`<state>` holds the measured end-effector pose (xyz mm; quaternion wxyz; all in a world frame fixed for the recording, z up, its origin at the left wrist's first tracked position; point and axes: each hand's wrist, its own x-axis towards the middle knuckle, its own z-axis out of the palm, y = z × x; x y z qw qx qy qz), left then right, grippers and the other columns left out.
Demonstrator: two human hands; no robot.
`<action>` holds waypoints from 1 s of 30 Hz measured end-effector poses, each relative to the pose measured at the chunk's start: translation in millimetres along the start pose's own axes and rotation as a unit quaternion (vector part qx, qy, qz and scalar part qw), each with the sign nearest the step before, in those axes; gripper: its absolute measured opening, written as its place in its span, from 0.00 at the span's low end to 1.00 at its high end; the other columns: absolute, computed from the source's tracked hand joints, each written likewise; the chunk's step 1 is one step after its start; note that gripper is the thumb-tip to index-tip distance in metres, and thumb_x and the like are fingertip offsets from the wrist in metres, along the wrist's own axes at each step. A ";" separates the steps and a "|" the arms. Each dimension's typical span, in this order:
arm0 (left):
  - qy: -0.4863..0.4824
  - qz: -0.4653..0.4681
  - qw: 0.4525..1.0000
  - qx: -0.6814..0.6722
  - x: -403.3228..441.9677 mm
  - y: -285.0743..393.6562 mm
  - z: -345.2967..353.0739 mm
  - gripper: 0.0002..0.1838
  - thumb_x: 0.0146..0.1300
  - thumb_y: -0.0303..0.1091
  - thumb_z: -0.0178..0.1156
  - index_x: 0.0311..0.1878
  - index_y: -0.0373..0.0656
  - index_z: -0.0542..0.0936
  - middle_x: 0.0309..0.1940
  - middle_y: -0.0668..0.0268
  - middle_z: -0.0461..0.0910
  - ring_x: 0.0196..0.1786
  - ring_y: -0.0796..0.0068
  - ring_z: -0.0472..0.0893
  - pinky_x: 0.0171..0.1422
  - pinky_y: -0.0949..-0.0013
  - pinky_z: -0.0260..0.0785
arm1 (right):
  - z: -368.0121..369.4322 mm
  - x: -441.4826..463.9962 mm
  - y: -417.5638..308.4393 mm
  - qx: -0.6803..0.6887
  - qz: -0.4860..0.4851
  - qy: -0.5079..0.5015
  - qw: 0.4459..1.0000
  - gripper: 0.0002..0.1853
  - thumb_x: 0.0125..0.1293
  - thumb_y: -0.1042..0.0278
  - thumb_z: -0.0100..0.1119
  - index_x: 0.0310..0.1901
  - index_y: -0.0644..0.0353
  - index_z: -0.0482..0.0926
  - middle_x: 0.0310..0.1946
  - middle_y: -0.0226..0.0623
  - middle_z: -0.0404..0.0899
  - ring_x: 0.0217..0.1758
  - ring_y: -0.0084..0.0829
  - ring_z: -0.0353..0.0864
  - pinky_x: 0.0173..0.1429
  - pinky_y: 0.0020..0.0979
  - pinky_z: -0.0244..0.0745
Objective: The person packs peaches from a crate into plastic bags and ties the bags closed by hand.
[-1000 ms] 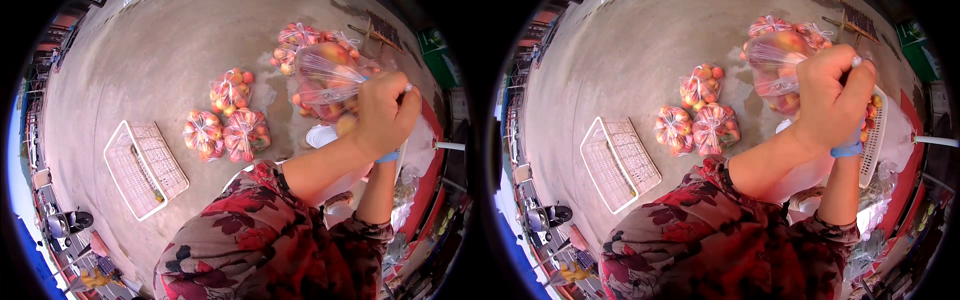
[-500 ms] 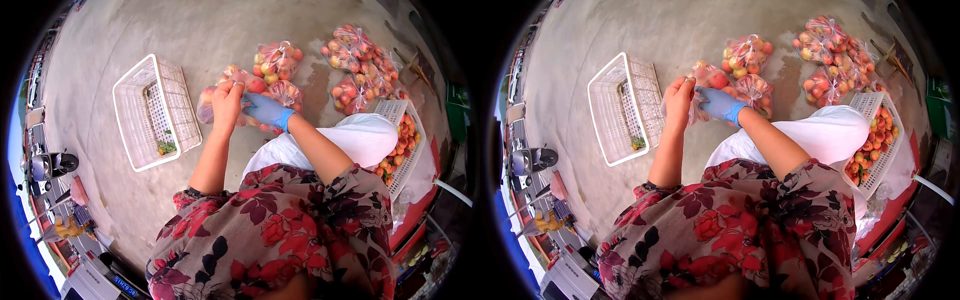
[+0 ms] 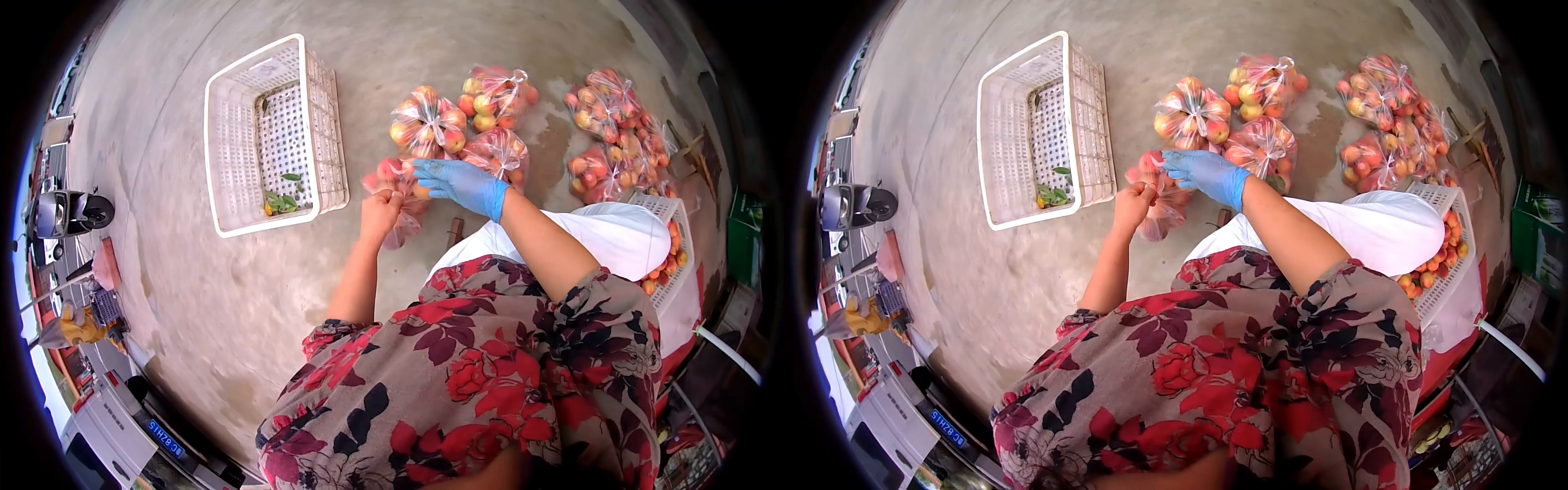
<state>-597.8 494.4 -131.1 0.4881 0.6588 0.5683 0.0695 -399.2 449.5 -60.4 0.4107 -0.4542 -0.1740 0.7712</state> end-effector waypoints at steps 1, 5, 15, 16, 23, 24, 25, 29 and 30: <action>-0.005 0.003 1.000 0.030 2.7 -12.7 7.2 0.16 0.58 0.39 0.55 0.25 0.35 0.79 0.19 0.62 0.79 0.23 0.77 0.77 0.32 0.71 0.69 | -0.3 -2.2 1.3 -0.011 0.011 0.001 1.000 0.20 0.67 0.58 0.45 0.58 0.55 0.68 0.46 0.26 0.72 0.47 0.18 0.70 0.50 0.22 0.65; -0.077 0.052 0.995 0.036 -0.8 -51.1 33.5 0.13 0.54 0.41 0.55 0.27 0.40 0.81 0.23 0.53 0.78 0.29 0.57 0.80 0.37 0.58 0.70 | -4.4 -13.7 5.8 -0.042 0.044 0.017 0.998 0.26 0.69 0.56 0.41 0.64 0.58 0.60 0.62 0.34 0.64 0.63 0.27 0.64 0.64 0.31 0.58; -0.108 0.160 0.866 0.461 9.1 8.2 34.5 0.13 0.57 0.41 0.51 0.33 0.46 0.82 0.29 0.58 0.81 0.35 0.59 0.81 0.41 0.58 0.73 | -14.6 -45.8 13.6 0.021 0.028 0.150 0.988 0.26 0.67 0.50 0.46 0.59 0.60 0.65 0.54 0.38 0.70 0.52 0.31 0.72 0.55 0.32 0.69; -0.107 0.179 0.882 0.422 4.6 24.3 31.5 0.13 0.57 0.41 0.52 0.33 0.45 0.82 0.30 0.57 0.81 0.36 0.59 0.81 0.42 0.59 0.73 | -17.7 -49.3 14.6 0.039 0.018 0.159 0.986 0.26 0.66 0.50 0.47 0.58 0.61 0.66 0.52 0.38 0.71 0.50 0.31 0.73 0.53 0.32 0.70; -0.186 0.256 0.948 0.042 -28.6 161.5 28.5 0.13 0.59 0.37 0.58 0.40 0.36 0.79 0.25 0.66 0.79 0.31 0.80 0.77 0.37 0.73 0.69 | -30.4 -116.3 -30.5 0.096 -0.127 0.171 0.972 0.28 0.66 0.45 0.44 0.51 0.66 0.71 0.44 0.41 0.76 0.42 0.31 0.78 0.47 0.30 0.74; -0.190 0.314 0.930 -0.020 -34.8 176.6 34.3 0.14 0.61 0.35 0.56 0.44 0.34 0.77 0.29 0.66 0.80 0.33 0.83 0.76 0.39 0.75 0.69 | -31.7 -136.4 -39.1 0.114 -0.170 0.177 0.963 0.28 0.67 0.45 0.43 0.50 0.66 0.71 0.44 0.41 0.76 0.42 0.31 0.78 0.47 0.30 0.74; -0.205 0.325 0.923 -0.020 -31.8 188.1 42.9 0.15 0.62 0.33 0.56 0.48 0.33 0.76 0.34 0.66 0.80 0.37 0.83 0.76 0.42 0.77 0.68 | -32.1 -157.1 -46.8 0.118 -0.196 0.180 0.957 0.28 0.67 0.46 0.42 0.52 0.66 0.70 0.45 0.42 0.76 0.42 0.32 0.78 0.48 0.31 0.74; -0.340 0.368 0.857 -0.117 -79.2 274.9 72.3 0.16 0.64 0.32 0.52 0.52 0.34 0.74 0.39 0.64 0.78 0.41 0.77 0.77 0.46 0.75 0.68 | -56.9 -264.0 -46.7 0.135 -0.331 0.206 0.911 0.26 0.69 0.50 0.41 0.56 0.66 0.68 0.48 0.43 0.76 0.44 0.32 0.79 0.46 0.30 0.75; -0.380 0.373 0.836 -0.133 -98.3 294.9 83.5 0.14 0.64 0.33 0.54 0.49 0.34 0.75 0.39 0.64 0.79 0.41 0.80 0.77 0.47 0.77 0.68 | -63.9 -289.4 -39.2 0.132 -0.352 0.215 0.901 0.26 0.69 0.50 0.41 0.56 0.66 0.68 0.48 0.43 0.76 0.44 0.32 0.79 0.45 0.30 0.75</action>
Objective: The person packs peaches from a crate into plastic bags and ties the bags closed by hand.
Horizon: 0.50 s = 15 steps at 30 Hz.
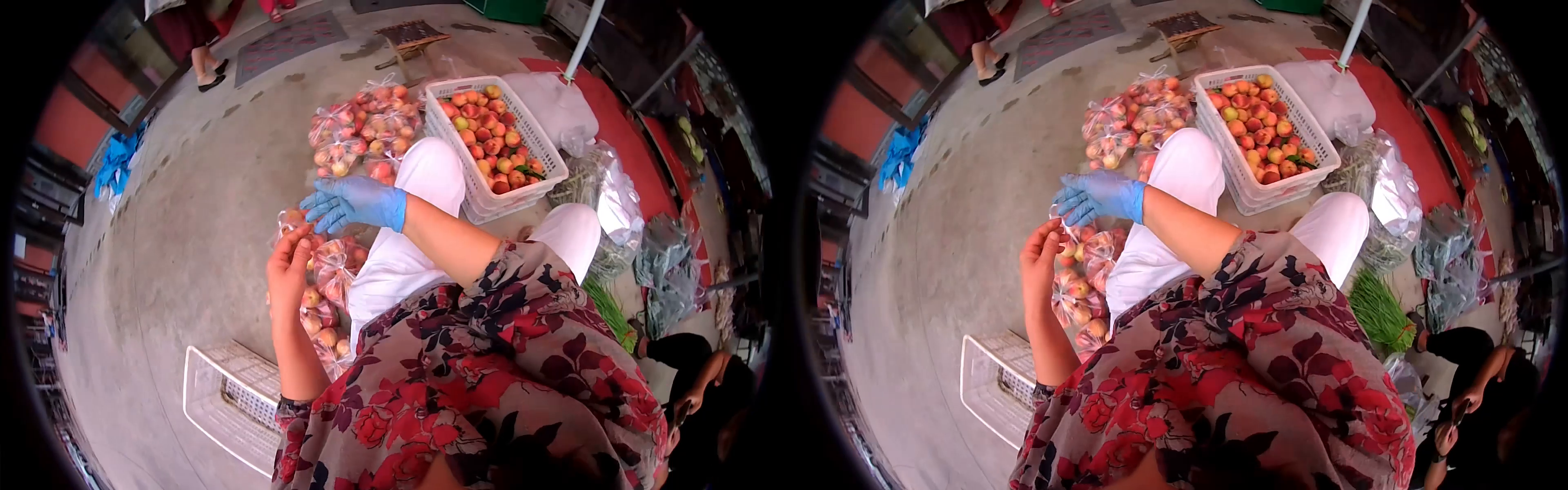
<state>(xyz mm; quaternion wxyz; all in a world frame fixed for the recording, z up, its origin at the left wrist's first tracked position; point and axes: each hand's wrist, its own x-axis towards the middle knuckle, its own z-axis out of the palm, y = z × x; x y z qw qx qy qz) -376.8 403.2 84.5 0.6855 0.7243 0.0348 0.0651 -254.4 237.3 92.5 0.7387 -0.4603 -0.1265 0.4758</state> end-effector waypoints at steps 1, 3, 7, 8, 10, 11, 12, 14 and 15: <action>-0.041 -0.002 0.999 -0.012 13.4 11.1 21.4 0.14 0.64 0.33 0.54 0.49 0.34 0.75 0.39 0.65 0.78 0.41 0.80 0.76 0.47 0.77 0.67 | -16.7 -19.3 -10.6 -0.003 -0.018 0.001 1.000 0.26 0.69 0.51 0.41 0.56 0.66 0.68 0.48 0.43 0.76 0.44 0.31 0.79 0.45 0.30 0.75; -0.126 0.009 0.992 -0.012 37.8 22.6 64.9 0.13 0.64 0.32 0.54 0.49 0.35 0.76 0.39 0.66 0.78 0.41 0.80 0.76 0.46 0.77 0.67 | -50.2 -68.0 -23.8 0.056 -0.096 0.032 0.993 0.25 0.69 0.51 0.41 0.56 0.66 0.68 0.47 0.43 0.76 0.43 0.31 0.79 0.44 0.28 0.74; -0.286 0.018 0.958 0.020 73.1 31.0 164.8 0.12 0.64 0.31 0.55 0.49 0.37 0.76 0.38 0.68 0.78 0.41 0.81 0.75 0.46 0.78 0.67 | -108.6 -153.9 -21.7 0.133 -0.227 0.113 0.958 0.24 0.70 0.54 0.39 0.57 0.66 0.67 0.45 0.42 0.77 0.42 0.30 0.79 0.47 0.28 0.74; -0.316 0.008 0.949 0.024 74.6 30.3 189.7 0.12 0.63 0.30 0.55 0.49 0.37 0.76 0.37 0.69 0.78 0.40 0.81 0.75 0.46 0.78 0.67 | -122.0 -175.0 -13.7 0.147 -0.255 0.139 0.946 0.24 0.70 0.55 0.39 0.57 0.66 0.68 0.45 0.41 0.78 0.42 0.30 0.79 0.48 0.29 0.74; -0.380 0.035 0.923 0.058 83.4 13.4 233.6 0.12 0.63 0.30 0.54 0.48 0.37 0.76 0.37 0.70 0.78 0.40 0.82 0.75 0.46 0.78 0.67 | -145.0 -207.3 4.7 0.165 -0.281 0.202 0.923 0.21 0.69 0.57 0.40 0.55 0.64 0.70 0.41 0.38 0.78 0.40 0.29 0.79 0.45 0.29 0.74; -0.399 0.028 0.914 0.060 83.0 8.0 254.8 0.11 0.63 0.29 0.54 0.47 0.37 0.77 0.37 0.70 0.78 0.39 0.83 0.75 0.45 0.78 0.67 | -160.2 -220.2 17.6 0.191 -0.289 0.222 0.911 0.21 0.68 0.58 0.40 0.54 0.65 0.70 0.41 0.38 0.78 0.40 0.29 0.79 0.45 0.30 0.74; -0.443 0.038 0.893 0.075 92.4 -5.6 274.4 0.12 0.64 0.30 0.53 0.48 0.37 0.76 0.39 0.69 0.78 0.41 0.81 0.76 0.46 0.76 0.68 | -180.0 -227.4 27.4 0.216 -0.294 0.236 0.901 0.21 0.68 0.59 0.40 0.54 0.66 0.70 0.41 0.38 0.78 0.40 0.29 0.79 0.45 0.31 0.75; -0.474 0.005 0.875 0.097 89.9 -12.9 312.9 0.11 0.63 0.29 0.54 0.47 0.38 0.77 0.37 0.70 0.78 0.39 0.82 0.76 0.46 0.76 0.69 | -197.1 -249.2 42.0 0.253 -0.299 0.285 0.875 0.20 0.68 0.59 0.41 0.53 0.66 0.71 0.40 0.38 0.79 0.42 0.30 0.79 0.46 0.31 0.74; -0.490 0.012 0.866 0.101 89.2 -16.0 331.2 0.11 0.63 0.29 0.54 0.47 0.39 0.77 0.37 0.70 0.79 0.39 0.82 0.76 0.45 0.76 0.68 | -206.5 -259.2 47.2 0.263 -0.313 0.287 0.866 0.20 0.67 0.59 0.41 0.52 0.65 0.72 0.40 0.38 0.79 0.42 0.31 0.78 0.46 0.31 0.74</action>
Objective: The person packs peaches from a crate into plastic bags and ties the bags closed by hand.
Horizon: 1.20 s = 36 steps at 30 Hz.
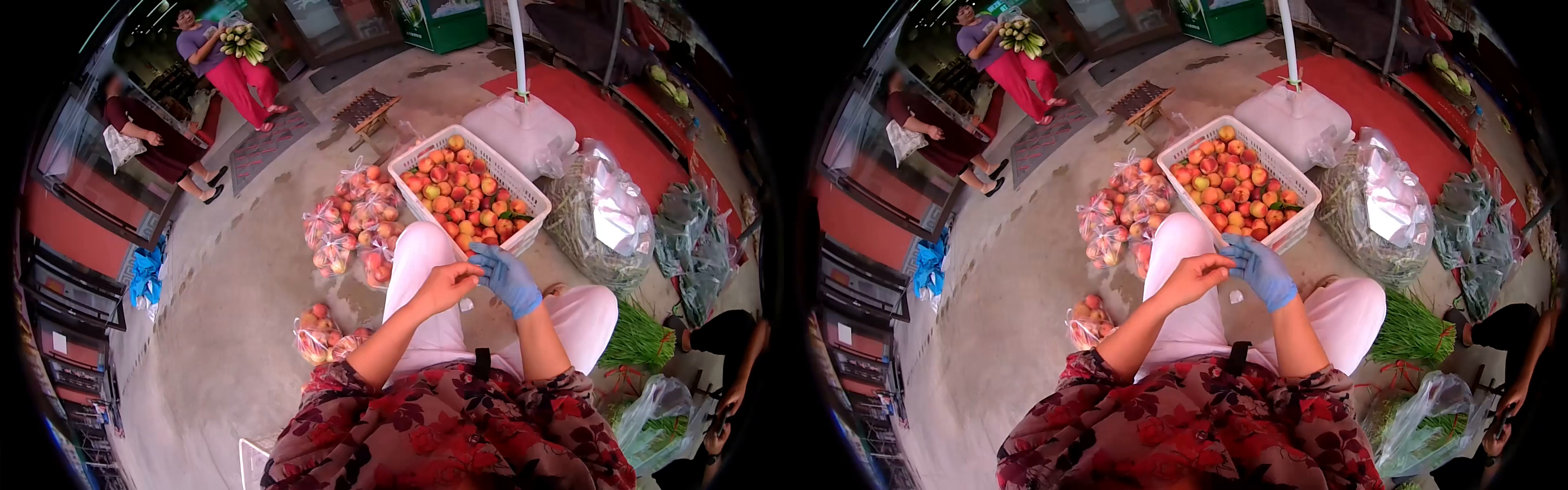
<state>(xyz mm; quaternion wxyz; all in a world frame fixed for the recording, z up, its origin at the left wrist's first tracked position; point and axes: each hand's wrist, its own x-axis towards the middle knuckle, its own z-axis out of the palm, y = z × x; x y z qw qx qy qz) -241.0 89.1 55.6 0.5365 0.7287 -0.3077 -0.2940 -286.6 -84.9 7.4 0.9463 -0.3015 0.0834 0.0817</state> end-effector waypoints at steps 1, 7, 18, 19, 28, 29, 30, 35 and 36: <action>-0.023 0.004 1.000 0.003 13.3 -0.3 8.9 0.11 0.62 0.30 0.55 0.47 0.40 0.78 0.37 0.69 0.79 0.39 0.82 0.76 0.45 0.77 0.68 | -12.2 -1.9 -4.5 0.014 -0.012 0.011 1.000 0.20 0.67 0.60 0.41 0.52 0.65 0.72 0.39 0.38 0.79 0.42 0.31 0.78 0.46 0.31 0.74; -0.060 0.036 0.995 0.071 68.9 6.0 47.2 0.12 0.61 0.32 0.55 0.46 0.40 0.78 0.37 0.65 0.81 0.39 0.80 0.78 0.44 0.74 0.69 | -62.9 -7.8 -33.5 -0.049 -0.061 0.119 0.990 0.18 0.67 0.60 0.42 0.51 0.61 0.74 0.36 0.35 0.79 0.36 0.28 0.77 0.42 0.30 0.74; -0.017 -0.080 0.897 0.434 147.9 -120.8 55.1 0.31 0.44 0.40 0.64 0.55 0.43 0.69 0.54 0.58 0.69 0.60 0.61 0.66 0.59 0.56 0.59 | -83.6 64.3 -8.4 -0.829 -0.002 0.262 0.495 0.33 0.48 0.57 0.61 0.57 0.60 0.66 0.55 0.43 0.68 0.58 0.42 0.67 0.62 0.40 0.61; -0.022 -0.099 0.882 0.460 144.1 -128.0 53.7 0.36 0.42 0.42 0.66 0.58 0.45 0.67 0.58 0.59 0.66 0.63 0.63 0.63 0.61 0.55 0.57 | -86.4 74.5 -5.4 -0.864 0.012 0.228 0.448 0.37 0.46 0.58 0.62 0.60 0.59 0.63 0.60 0.43 0.62 0.64 0.44 0.60 0.67 0.42 0.53; -0.016 -0.101 0.885 0.454 155.5 -217.9 39.9 0.25 0.46 0.40 0.64 0.52 0.51 0.75 0.49 0.63 0.74 0.61 0.67 0.64 0.56 0.49 0.53 | -192.4 158.8 5.8 -0.961 0.100 0.046 0.256 0.13 0.55 0.67 0.51 0.42 0.56 0.79 0.44 0.41 0.77 0.57 0.41 0.70 0.63 0.42 0.55; -0.031 -0.106 0.876 0.470 158.7 -221.5 39.3 0.24 0.47 0.38 0.62 0.51 0.52 0.75 0.44 0.64 0.75 0.57 0.67 0.67 0.54 0.50 0.54 | -191.9 167.0 1.9 -0.958 0.139 0.037 0.248 0.11 0.55 0.68 0.51 0.37 0.55 0.82 0.39 0.39 0.80 0.53 0.39 0.73 0.60 0.41 0.59; -0.046 -0.109 0.866 0.486 160.9 -225.4 39.4 0.23 0.47 0.36 0.61 0.51 0.52 0.75 0.40 0.65 0.77 0.54 0.68 0.70 0.52 0.50 0.56 | -195.3 171.7 1.7 -0.954 0.135 0.036 0.265 0.10 0.55 0.68 0.51 0.35 0.54 0.82 0.36 0.38 0.80 0.50 0.38 0.75 0.57 0.39 0.61; -0.046 -0.119 0.836 0.534 166.7 -230.7 48.0 0.20 0.47 0.28 0.55 0.46 0.54 0.77 0.28 0.66 0.80 0.39 0.66 0.78 0.42 0.51 0.59 | -200.0 167.3 -10.3 -0.948 0.112 0.001 0.298 0.09 0.53 0.68 0.52 0.31 0.54 0.83 0.32 0.38 0.81 0.42 0.33 0.79 0.45 0.36 0.67; -0.035 -0.121 0.839 0.529 167.0 -225.5 50.5 0.20 0.46 0.28 0.55 0.46 0.54 0.77 0.29 0.65 0.80 0.39 0.66 0.78 0.41 0.51 0.60 | -201.3 166.1 -12.2 -0.948 0.108 0.005 0.298 0.09 0.52 0.68 0.52 0.31 0.54 0.83 0.32 0.38 0.81 0.42 0.33 0.79 0.45 0.36 0.67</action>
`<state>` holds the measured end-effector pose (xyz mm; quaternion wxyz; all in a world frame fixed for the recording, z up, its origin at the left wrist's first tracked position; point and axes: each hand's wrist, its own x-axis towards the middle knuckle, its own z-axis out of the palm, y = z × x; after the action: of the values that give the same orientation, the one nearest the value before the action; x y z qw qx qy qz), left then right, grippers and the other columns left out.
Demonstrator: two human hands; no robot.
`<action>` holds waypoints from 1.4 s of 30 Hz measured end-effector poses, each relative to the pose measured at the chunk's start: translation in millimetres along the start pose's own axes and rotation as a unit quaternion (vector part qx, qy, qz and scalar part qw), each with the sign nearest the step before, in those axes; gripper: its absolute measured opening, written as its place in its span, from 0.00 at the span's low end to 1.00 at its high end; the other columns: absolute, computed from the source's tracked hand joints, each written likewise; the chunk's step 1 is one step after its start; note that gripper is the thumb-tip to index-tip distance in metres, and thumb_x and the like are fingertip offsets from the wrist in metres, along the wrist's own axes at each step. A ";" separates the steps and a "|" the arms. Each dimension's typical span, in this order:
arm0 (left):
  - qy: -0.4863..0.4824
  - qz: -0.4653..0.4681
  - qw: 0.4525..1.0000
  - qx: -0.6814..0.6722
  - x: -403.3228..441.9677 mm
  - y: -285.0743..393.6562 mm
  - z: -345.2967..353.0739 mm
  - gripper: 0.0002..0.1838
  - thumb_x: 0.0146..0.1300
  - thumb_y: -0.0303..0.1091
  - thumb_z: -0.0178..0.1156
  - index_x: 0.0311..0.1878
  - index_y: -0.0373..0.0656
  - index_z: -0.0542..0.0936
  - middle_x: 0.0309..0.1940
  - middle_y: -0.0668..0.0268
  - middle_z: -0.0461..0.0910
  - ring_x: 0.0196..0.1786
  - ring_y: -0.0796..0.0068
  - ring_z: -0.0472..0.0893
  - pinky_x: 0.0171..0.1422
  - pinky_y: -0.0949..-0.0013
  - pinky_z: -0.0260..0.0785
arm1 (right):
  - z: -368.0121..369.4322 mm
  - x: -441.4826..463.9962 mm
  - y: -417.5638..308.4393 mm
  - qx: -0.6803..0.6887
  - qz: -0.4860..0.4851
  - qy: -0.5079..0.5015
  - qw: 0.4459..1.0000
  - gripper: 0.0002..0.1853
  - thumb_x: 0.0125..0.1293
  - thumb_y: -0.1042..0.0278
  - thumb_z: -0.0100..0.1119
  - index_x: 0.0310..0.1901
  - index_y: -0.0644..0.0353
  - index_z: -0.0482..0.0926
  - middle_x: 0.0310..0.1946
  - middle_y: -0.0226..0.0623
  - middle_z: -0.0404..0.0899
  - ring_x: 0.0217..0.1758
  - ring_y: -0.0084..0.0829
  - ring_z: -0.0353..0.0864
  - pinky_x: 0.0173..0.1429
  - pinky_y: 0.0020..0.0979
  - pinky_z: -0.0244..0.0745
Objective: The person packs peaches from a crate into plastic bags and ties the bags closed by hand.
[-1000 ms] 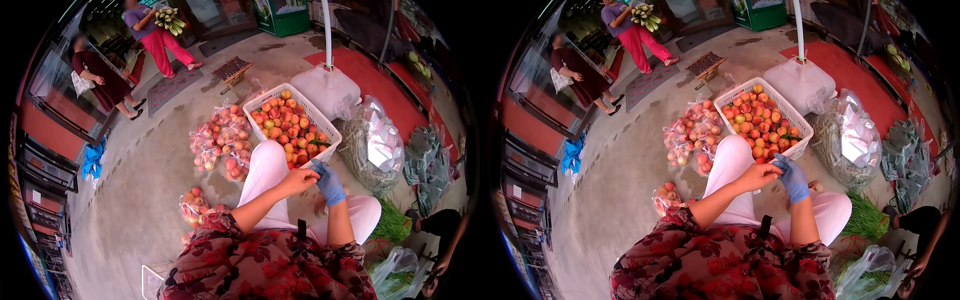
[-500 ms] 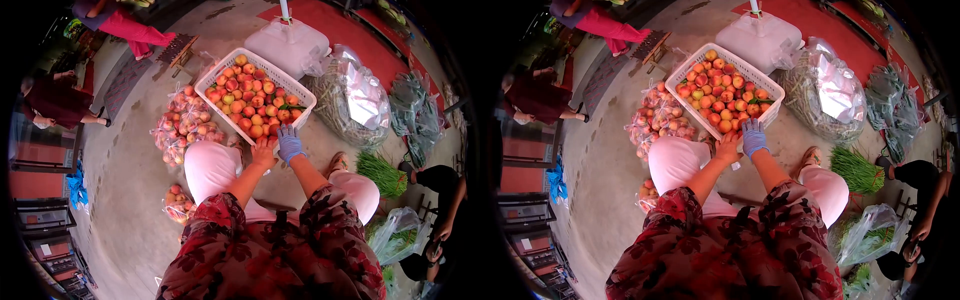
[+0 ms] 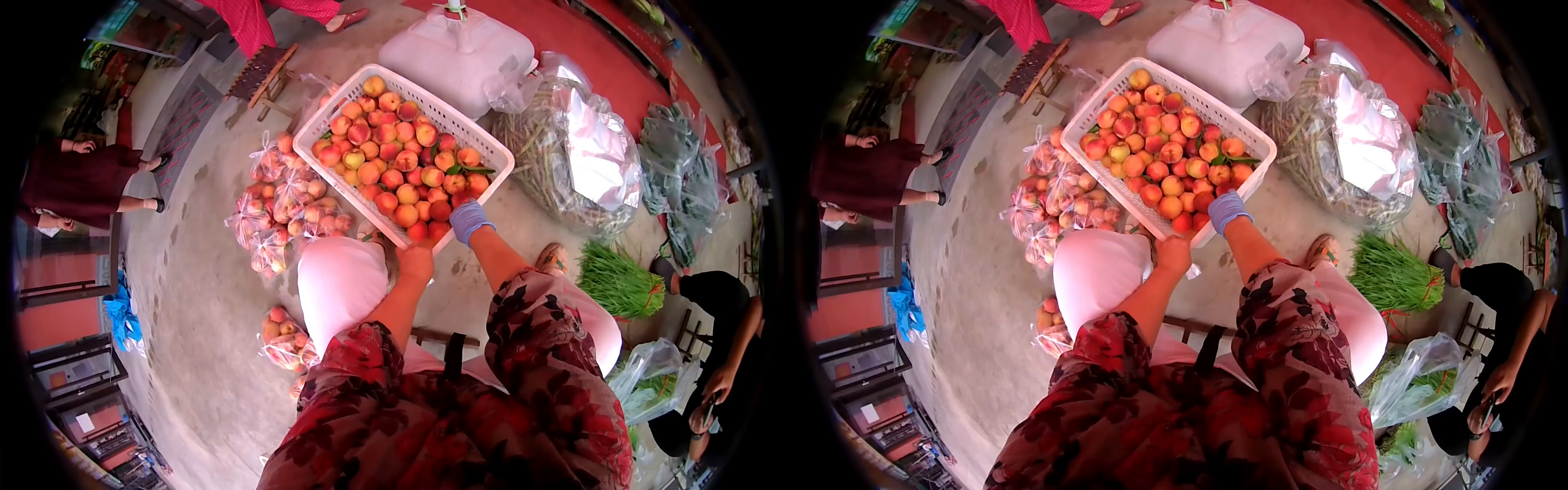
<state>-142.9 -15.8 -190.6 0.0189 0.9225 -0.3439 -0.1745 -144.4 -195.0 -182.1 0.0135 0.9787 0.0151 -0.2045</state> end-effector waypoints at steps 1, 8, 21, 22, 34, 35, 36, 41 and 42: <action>0.006 -0.007 1.000 -0.008 -2.0 3.3 -3.5 0.19 0.45 0.27 0.55 0.45 0.53 0.77 0.30 0.64 0.80 0.38 0.65 0.79 0.40 0.50 0.61 | 0.5 -1.2 0.3 0.002 0.003 0.004 1.000 0.09 0.51 0.68 0.53 0.31 0.54 0.83 0.32 0.38 0.81 0.41 0.34 0.79 0.46 0.35 0.67; -0.132 -0.038 0.990 -0.043 -21.4 48.3 5.6 0.14 0.53 0.31 0.52 0.44 0.47 0.78 0.40 0.61 0.80 0.46 0.66 0.79 0.46 0.41 0.63 | 11.3 -59.5 11.2 0.002 0.008 -0.013 1.000 0.08 0.49 0.69 0.54 0.30 0.53 0.83 0.30 0.37 0.81 0.41 0.34 0.79 0.48 0.34 0.67; -0.287 0.276 0.915 -0.071 -43.4 97.1 -59.8 0.20 0.53 0.42 0.57 0.46 0.41 0.76 0.38 0.52 0.78 0.44 0.54 0.78 0.48 0.58 0.70 | 60.0 -162.5 -4.4 0.046 0.051 -0.049 0.996 0.08 0.46 0.68 0.55 0.28 0.51 0.82 0.28 0.35 0.81 0.37 0.34 0.80 0.50 0.35 0.65; -0.258 0.276 0.921 -0.089 -42.9 100.1 -78.5 0.19 0.52 0.41 0.58 0.45 0.40 0.76 0.37 0.51 0.78 0.42 0.53 0.78 0.47 0.57 0.70 | 56.6 -164.1 -3.2 0.046 0.043 -0.052 0.997 0.08 0.45 0.68 0.55 0.28 0.51 0.82 0.28 0.35 0.81 0.37 0.34 0.80 0.50 0.35 0.66; -0.174 0.311 0.934 -0.005 27.4 31.6 -208.2 0.14 0.54 0.40 0.56 0.41 0.44 0.77 0.31 0.56 0.79 0.37 0.57 0.79 0.40 0.56 0.70 | -27.5 -128.2 26.3 0.300 0.030 -0.067 0.951 0.21 0.55 0.53 0.56 0.46 0.57 0.77 0.39 0.45 0.79 0.44 0.42 0.78 0.50 0.36 0.71; -0.171 0.314 0.934 -0.017 37.8 20.1 -209.6 0.14 0.54 0.40 0.57 0.42 0.44 0.77 0.32 0.56 0.79 0.38 0.57 0.79 0.41 0.57 0.70 | -37.3 -120.6 33.6 0.346 0.042 0.008 0.937 0.20 0.55 0.55 0.57 0.47 0.57 0.77 0.39 0.45 0.78 0.44 0.43 0.77 0.50 0.37 0.70; -0.166 0.316 0.934 -0.027 50.1 7.0 -211.2 0.15 0.54 0.40 0.57 0.43 0.44 0.78 0.32 0.56 0.79 0.38 0.57 0.79 0.41 0.57 0.70 | -50.7 -109.7 41.5 0.390 0.053 0.084 0.915 0.20 0.56 0.56 0.58 0.48 0.58 0.77 0.39 0.46 0.78 0.45 0.44 0.77 0.50 0.37 0.70; -0.054 0.265 0.948 -0.170 146.2 -83.7 -204.0 0.16 0.56 0.35 0.57 0.47 0.43 0.77 0.36 0.56 0.79 0.39 0.58 0.79 0.45 0.61 0.71 | -88.7 23.5 84.5 0.386 0.160 0.342 0.842 0.17 0.56 0.64 0.57 0.45 0.63 0.76 0.38 0.53 0.77 0.43 0.51 0.75 0.49 0.42 0.70; -0.058 0.221 0.945 -0.233 156.5 -90.0 -205.0 0.13 0.57 0.33 0.56 0.45 0.42 0.78 0.36 0.57 0.80 0.40 0.62 0.79 0.47 0.65 0.71 | -95.9 46.3 86.6 0.367 0.130 0.362 0.847 0.16 0.56 0.64 0.57 0.45 0.63 0.76 0.38 0.53 0.77 0.43 0.51 0.75 0.49 0.42 0.70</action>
<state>92.3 -64.9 -60.5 0.2509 0.7814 -0.4897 -0.2944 -60.6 -277.2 -111.0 -0.3266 0.9099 -0.1847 0.1771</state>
